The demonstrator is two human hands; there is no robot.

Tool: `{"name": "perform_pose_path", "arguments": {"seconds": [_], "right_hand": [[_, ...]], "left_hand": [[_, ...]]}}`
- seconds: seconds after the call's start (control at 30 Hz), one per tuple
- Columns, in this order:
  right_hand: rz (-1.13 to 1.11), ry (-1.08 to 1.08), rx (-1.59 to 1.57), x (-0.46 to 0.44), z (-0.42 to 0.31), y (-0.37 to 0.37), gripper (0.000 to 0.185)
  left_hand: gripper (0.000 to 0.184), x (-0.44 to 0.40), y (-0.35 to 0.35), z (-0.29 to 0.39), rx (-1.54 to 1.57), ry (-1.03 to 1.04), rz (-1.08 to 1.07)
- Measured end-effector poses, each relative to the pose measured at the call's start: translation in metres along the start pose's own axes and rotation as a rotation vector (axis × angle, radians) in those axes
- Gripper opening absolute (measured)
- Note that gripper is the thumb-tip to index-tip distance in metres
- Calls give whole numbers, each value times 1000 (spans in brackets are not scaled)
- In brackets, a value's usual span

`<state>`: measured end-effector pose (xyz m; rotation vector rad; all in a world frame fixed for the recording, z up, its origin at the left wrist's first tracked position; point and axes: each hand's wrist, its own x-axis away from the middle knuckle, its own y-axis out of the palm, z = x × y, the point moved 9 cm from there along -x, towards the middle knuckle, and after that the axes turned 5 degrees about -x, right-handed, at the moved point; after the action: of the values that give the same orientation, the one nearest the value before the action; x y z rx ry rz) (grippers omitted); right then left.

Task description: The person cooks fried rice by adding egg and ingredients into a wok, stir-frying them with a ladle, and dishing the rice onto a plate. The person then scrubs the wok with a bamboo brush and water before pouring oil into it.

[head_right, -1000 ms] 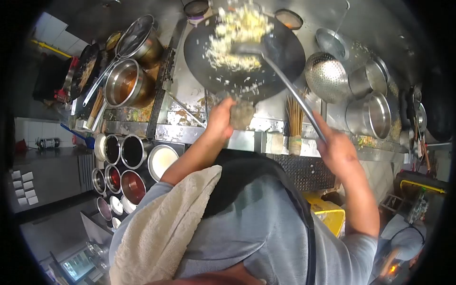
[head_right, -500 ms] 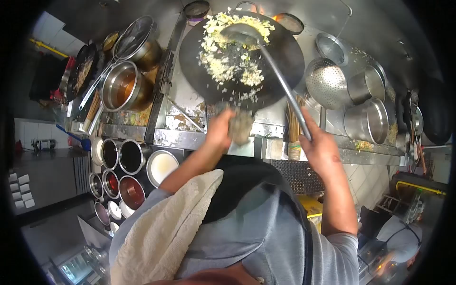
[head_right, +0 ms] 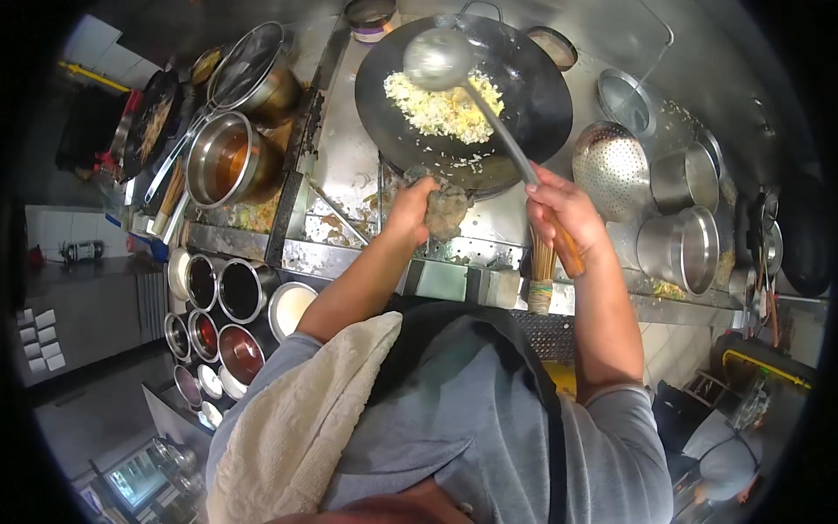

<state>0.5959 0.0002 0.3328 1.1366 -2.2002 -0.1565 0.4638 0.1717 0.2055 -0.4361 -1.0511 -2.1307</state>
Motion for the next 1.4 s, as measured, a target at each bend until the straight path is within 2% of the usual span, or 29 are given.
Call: {"name": "perform_pose_path", "arguments": {"seconds": [0.03, 0.13, 0.17, 0.27, 0.3, 0.4, 0.43, 0.53, 0.63, 0.73, 0.83, 0.9, 0.93, 0.97, 1.0, 1.07, 1.1, 1.17, 1.23, 1.27, 1.3, 1.37, 1.4], "right_hand": [[-47, 40, -27, -1, 5, 0, 61], [75, 113, 134, -8, 19, -15, 63], [137, 49, 272, 0, 10, -17, 65], [18, 132, 197, 37, 3, -28, 65], [47, 187, 304, 43, 5, -34, 63], [240, 41, 595, 36, -5, -54, 63], [279, 9, 797, 32, -14, -55, 67], [497, -65, 1233, -7, -27, -57, 70], [350, -248, 1572, -28, -4, -55, 71], [217, -144, 1702, 35, -18, -28, 73], [232, -223, 1760, 103, -19, -12, 76], [93, -192, 1634, 160, -29, 8, 82], [55, -16, 1655, 196, -40, 23, 83], [19, 151, 1659, 217, -45, 37, 83], [8, 138, 1668, 213, -45, 43, 84], [-12, 147, 1669, 211, -37, 51, 84], [-17, 45, 1741, 186, -26, 51, 83], [82, 21, 1712, 117, 4, 34, 82], [241, -134, 1640, 66, 23, 11, 81], [274, -131, 1633, 69, 20, 11, 82], [316, -133, 1620, 80, 18, 14, 83], [370, -196, 1542, 111, 7, 18, 84], [336, -176, 1505, 128, 2, 19, 83]], "left_hand": [[26, 0, 3, 0, -2, -18, 6], [29, 8, 3, 1, -36, -54, 13], [31, 1, 2, -3, -10, -77, -2], [35, -10, -3, -16, 87, -155, -41], [36, -6, 0, -17, 140, -186, -52], [42, 9, 14, -15, 226, -246, -129], [44, 13, 18, -12, 245, -256, -160], [48, 15, 17, -10, 242, -242, -45], [43, 14, 18, -12, 236, -264, -66], [39, 2, 8, -15, 27, -234, -57], [32, -15, -5, -24, -137, -300, -93], [31, 25, -5, -24, -85, -242, -41], [31, 47, 0, -25, -56, -204, -22], [30, 72, -12, -22, -61, 16, 127], [29, 113, 12, -6, 20, 93, 34], [28, 108, 6, -23, 29, -134, -34], [28, 81, 6, -20, 15, -135, -20], [29, 46, 17, -5, -23, -83, -25], [30, 75, 3, -27, -34, -72, -19], [30, 94, -3, -36, -40, -54, -21], [32, 114, -17, -43, -35, 49, -20], [34, 124, -9, -37, -27, 57, -96], [34, 118, -12, -45, -70, -108, -214]]}}
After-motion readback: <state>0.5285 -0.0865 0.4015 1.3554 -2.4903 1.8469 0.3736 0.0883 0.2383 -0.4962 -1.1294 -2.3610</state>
